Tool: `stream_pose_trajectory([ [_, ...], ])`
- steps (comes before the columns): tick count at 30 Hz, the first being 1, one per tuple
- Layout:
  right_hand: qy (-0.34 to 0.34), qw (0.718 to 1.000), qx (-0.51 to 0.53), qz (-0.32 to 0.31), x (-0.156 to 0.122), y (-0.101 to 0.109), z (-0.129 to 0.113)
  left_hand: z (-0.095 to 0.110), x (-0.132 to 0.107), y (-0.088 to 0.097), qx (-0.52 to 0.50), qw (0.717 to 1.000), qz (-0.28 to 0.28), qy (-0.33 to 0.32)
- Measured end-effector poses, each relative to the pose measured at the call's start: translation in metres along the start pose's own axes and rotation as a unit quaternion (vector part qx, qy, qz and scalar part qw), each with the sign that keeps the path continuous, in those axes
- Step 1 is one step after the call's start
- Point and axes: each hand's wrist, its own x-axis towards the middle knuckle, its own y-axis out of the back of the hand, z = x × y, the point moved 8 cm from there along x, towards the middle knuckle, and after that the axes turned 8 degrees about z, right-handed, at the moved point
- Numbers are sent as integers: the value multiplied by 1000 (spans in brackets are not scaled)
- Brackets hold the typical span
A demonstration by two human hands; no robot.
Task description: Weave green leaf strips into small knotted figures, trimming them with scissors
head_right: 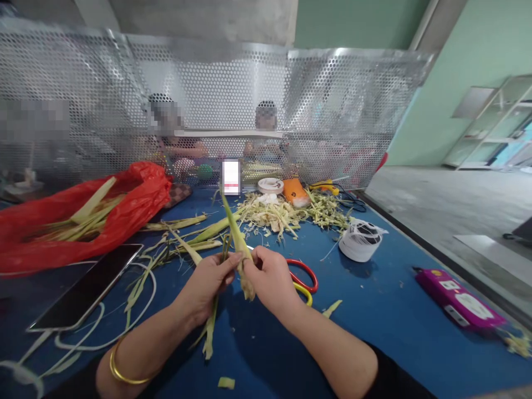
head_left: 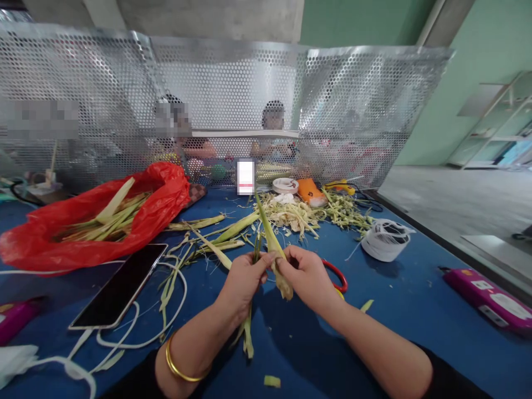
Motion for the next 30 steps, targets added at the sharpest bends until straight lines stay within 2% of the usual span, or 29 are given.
stream_pose_trajectory([
  [3, -36, 998, 47, -9, 2, -1, 6, -1, 0, -3, -29, 999, -16, 23],
  [6, -44, 997, 67, -12, 4, -2, 7, 0, 1, -3, -49, 998, -20, 26],
  [15, 5, 1000, -2, 7, 3, 0, 0, 3, 0, -2, -23, 1000, 3, -18],
  [20, 16, 999, -39, 35, 2, 5, -3, -3, 0, -7, -23, 999, -22, 0],
  [26, 15, 998, -40, 49, 4, 8, -2, 1, -3, -7, -20, 999, -28, -7],
  [30, -5, 998, -3, 56, 6, 9, 2, 2, -4, -6, 6, 1000, -18, -4],
])
